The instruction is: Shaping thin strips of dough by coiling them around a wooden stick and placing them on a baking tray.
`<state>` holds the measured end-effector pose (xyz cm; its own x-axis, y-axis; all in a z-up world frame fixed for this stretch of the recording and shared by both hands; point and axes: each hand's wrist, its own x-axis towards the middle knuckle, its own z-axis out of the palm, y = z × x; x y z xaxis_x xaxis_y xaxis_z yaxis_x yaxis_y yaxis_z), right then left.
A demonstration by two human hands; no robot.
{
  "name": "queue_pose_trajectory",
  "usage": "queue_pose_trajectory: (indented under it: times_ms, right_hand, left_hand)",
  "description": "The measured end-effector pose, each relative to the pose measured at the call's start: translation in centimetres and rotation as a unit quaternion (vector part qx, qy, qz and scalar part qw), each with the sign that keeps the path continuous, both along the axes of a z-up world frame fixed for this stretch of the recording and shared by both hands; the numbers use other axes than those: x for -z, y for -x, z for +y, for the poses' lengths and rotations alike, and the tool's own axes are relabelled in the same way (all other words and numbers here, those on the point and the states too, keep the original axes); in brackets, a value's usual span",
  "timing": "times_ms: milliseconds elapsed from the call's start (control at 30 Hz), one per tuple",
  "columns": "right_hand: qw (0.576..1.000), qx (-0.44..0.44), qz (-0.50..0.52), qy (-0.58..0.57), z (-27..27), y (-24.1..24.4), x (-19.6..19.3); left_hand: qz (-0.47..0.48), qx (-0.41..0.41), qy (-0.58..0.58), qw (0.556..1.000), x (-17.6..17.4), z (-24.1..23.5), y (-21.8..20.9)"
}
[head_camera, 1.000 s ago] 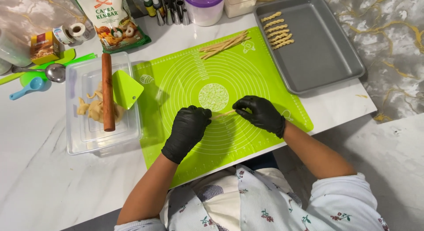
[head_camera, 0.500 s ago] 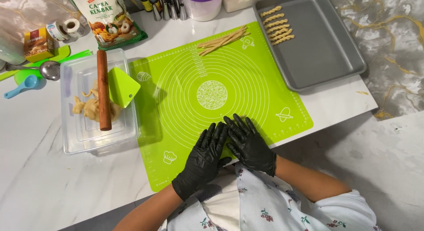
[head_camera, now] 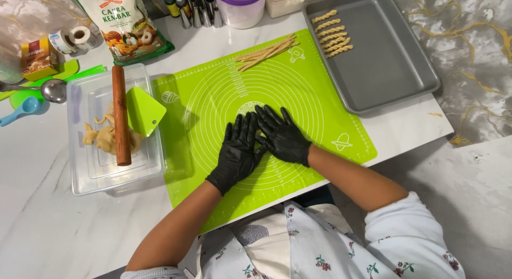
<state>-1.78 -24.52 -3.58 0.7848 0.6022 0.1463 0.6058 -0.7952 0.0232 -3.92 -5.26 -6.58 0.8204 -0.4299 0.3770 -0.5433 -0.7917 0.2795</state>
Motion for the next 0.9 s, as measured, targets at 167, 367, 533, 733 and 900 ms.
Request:
queue_pose_trajectory:
  times_ms: [167, 367, 533, 733, 900]
  right_hand:
    - [0.997, 0.043, 0.063, -0.013, 2.4, -7.0, -0.2]
    - [0.96, 0.058, 0.186, -0.202, 2.7, -12.0, -0.8]
    - [0.86, -0.009, 0.222, -0.459, -1.7, -10.6, -2.5]
    - [0.971, -0.021, -0.009, -0.238, -5.6, -9.8, 1.9]
    - [0.983, 0.024, -0.041, -0.176, -5.4, -8.8, 1.4]
  left_hand:
    - [-0.019, -0.053, -0.038, 0.998, -0.3, 1.1, -6.3]
    - [0.046, -0.117, -0.025, 0.992, -0.7, 2.1, -10.1]
    - [0.036, -0.101, 0.017, 0.994, -0.2, 4.3, -8.3]
    - [-0.037, -0.088, -0.046, 0.994, 0.7, 6.5, -6.6]
    - [-0.048, -0.068, -0.017, 0.996, -1.3, 6.2, -6.0]
